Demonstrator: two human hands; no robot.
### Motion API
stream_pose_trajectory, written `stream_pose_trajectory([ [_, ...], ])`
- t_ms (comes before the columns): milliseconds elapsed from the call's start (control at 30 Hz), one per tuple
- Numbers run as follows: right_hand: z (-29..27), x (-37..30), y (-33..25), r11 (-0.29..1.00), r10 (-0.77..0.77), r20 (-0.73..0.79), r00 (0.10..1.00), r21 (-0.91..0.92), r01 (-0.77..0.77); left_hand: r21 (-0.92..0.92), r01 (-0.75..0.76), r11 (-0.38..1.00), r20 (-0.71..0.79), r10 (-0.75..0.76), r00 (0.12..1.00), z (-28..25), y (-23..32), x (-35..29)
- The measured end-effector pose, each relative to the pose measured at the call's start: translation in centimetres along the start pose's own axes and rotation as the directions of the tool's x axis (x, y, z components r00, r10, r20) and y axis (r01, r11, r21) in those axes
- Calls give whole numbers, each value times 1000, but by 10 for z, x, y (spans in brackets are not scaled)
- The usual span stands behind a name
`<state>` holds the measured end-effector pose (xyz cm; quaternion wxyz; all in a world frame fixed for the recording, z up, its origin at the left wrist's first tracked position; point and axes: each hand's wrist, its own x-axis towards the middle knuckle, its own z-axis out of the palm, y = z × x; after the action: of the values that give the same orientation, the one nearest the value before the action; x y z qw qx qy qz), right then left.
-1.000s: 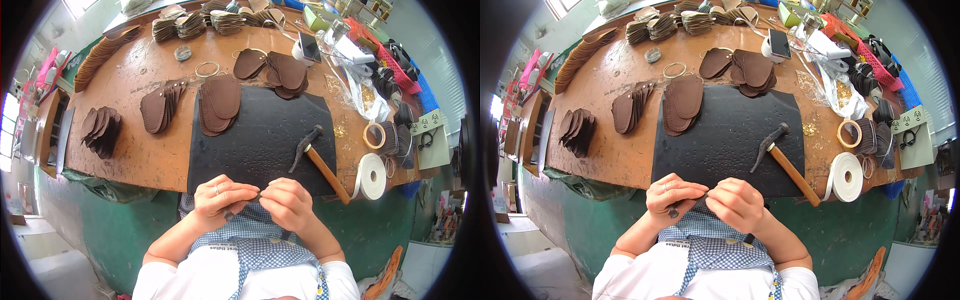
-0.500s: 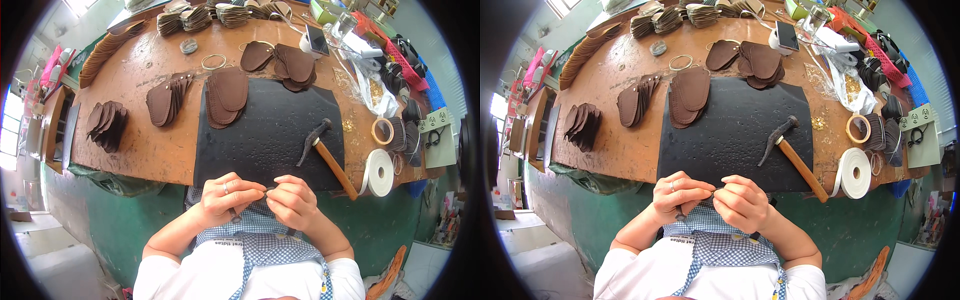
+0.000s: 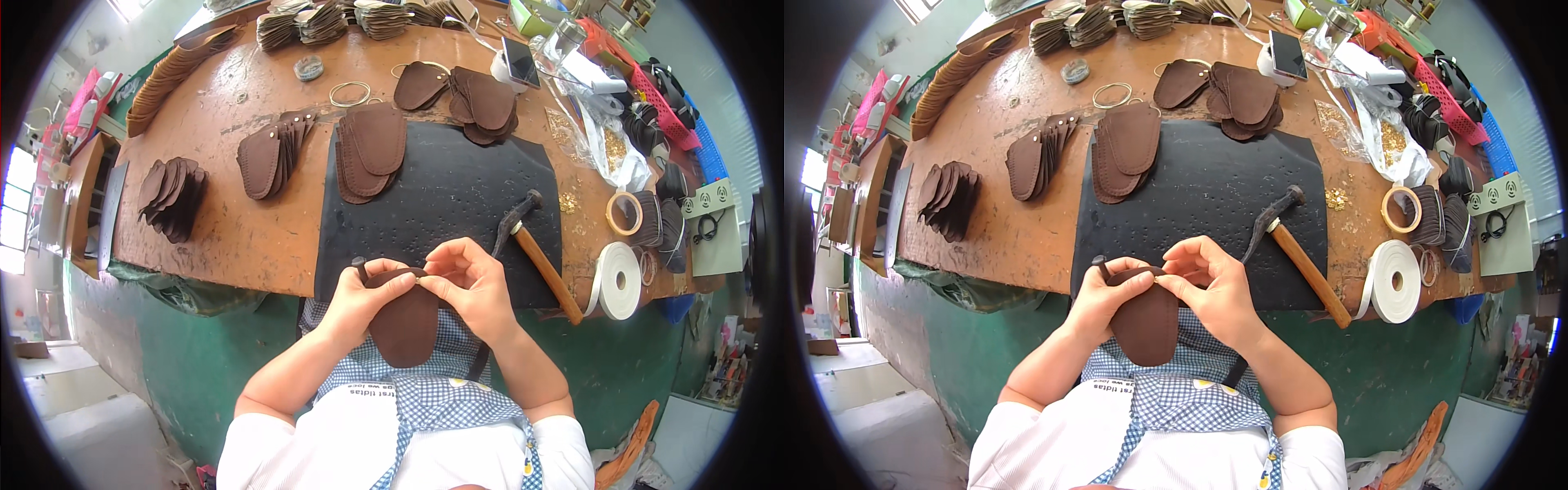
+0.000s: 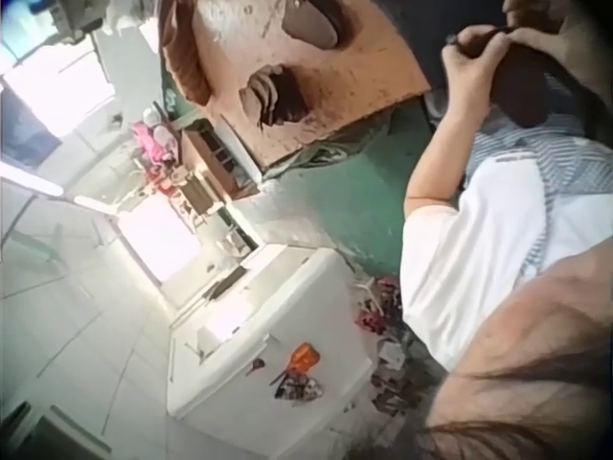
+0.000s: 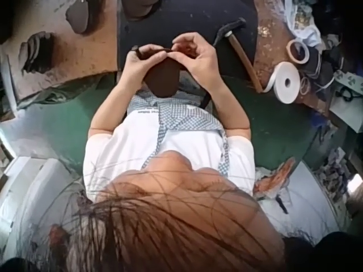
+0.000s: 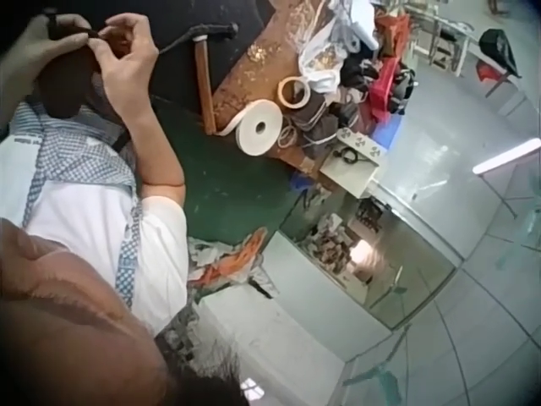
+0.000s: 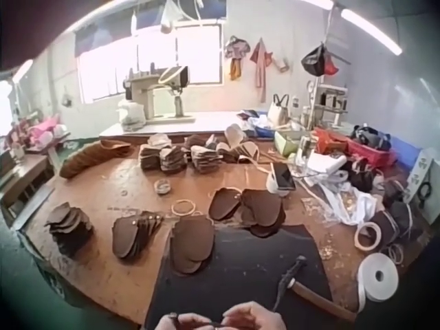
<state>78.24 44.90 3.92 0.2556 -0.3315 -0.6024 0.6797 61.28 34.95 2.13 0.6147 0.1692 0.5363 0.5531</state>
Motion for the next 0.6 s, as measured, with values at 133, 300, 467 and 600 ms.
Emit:
stream_pose_trajectory([
  [133, -1, 3, 9, 979, 102, 50, 993, 174, -109, -94, 47, 994, -43, -51, 998, -1, -2, 2],
  [300, -1, 4, 16, 986, 93, 51, 994, 135, -99, 7, 11, 1000, -62, -10, 998, -3, -4, 3],
  [467, -5, 10, 18, 964, 127, 92, 988, 223, -145, 253, -115, 961, 21, 113, 993, -4, 4, 0],
  [600, -10, 9, 21, 905, 156, 190, 969, 364, -218, 338, -213, 917, 30, 216, 976, -2, 4, -3],
])
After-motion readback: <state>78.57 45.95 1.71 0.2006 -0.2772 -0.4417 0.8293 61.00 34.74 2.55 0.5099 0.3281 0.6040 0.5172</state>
